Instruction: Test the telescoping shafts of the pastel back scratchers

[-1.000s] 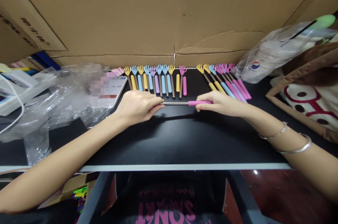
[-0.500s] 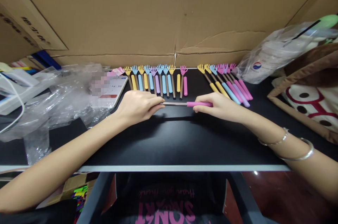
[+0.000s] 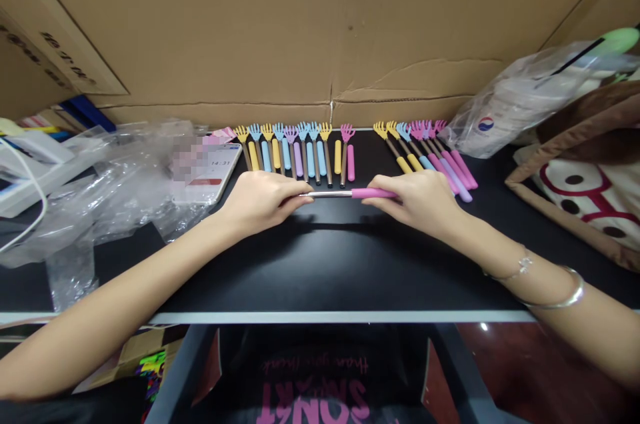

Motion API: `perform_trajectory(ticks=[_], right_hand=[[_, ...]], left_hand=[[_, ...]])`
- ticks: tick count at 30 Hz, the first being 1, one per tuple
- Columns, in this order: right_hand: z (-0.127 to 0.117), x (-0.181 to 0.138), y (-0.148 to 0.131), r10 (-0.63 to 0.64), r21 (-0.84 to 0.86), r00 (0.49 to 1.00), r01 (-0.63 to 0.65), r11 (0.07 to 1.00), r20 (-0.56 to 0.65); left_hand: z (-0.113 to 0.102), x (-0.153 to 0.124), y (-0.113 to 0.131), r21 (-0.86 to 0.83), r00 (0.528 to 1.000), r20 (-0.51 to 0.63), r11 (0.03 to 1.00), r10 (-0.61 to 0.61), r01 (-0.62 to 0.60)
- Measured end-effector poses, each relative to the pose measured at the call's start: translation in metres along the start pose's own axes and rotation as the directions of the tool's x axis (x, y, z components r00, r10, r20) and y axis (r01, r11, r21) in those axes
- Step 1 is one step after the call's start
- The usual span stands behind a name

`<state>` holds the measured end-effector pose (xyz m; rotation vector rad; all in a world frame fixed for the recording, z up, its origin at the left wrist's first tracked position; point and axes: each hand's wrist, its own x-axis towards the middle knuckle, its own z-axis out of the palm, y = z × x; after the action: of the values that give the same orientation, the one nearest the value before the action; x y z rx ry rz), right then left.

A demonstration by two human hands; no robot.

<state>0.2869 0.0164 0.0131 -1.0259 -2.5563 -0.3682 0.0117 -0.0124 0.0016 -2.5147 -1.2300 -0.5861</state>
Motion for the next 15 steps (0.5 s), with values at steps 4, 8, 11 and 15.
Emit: perform_trajectory(ticks=[4,8,11,15], right_hand=[[0.000,0.001,0.002,-0.010,0.020,1.000,0.009,1.000,0.029],[-0.004,0.002,0.004,-0.014,0.007,0.997,0.013,1.000,0.074],[-0.009,0.003,0.012,-0.017,0.030,0.996,0.015,0.999,0.092],[-0.019,0.005,0.028,0.018,0.086,0.995,-0.026,0.996,0.098]], left_hand=[[-0.002,0.002,0.000,0.018,0.998,0.057,1.000,-0.008,0.007],[-0.002,0.003,0.000,0.054,0.991,0.135,0.998,-0.018,0.010],[-0.002,0.004,-0.002,0.094,0.993,0.117,0.996,0.002,-0.013],[-0.005,0.003,-0.009,0.144,0.997,0.071,0.989,0.023,-0.033]])
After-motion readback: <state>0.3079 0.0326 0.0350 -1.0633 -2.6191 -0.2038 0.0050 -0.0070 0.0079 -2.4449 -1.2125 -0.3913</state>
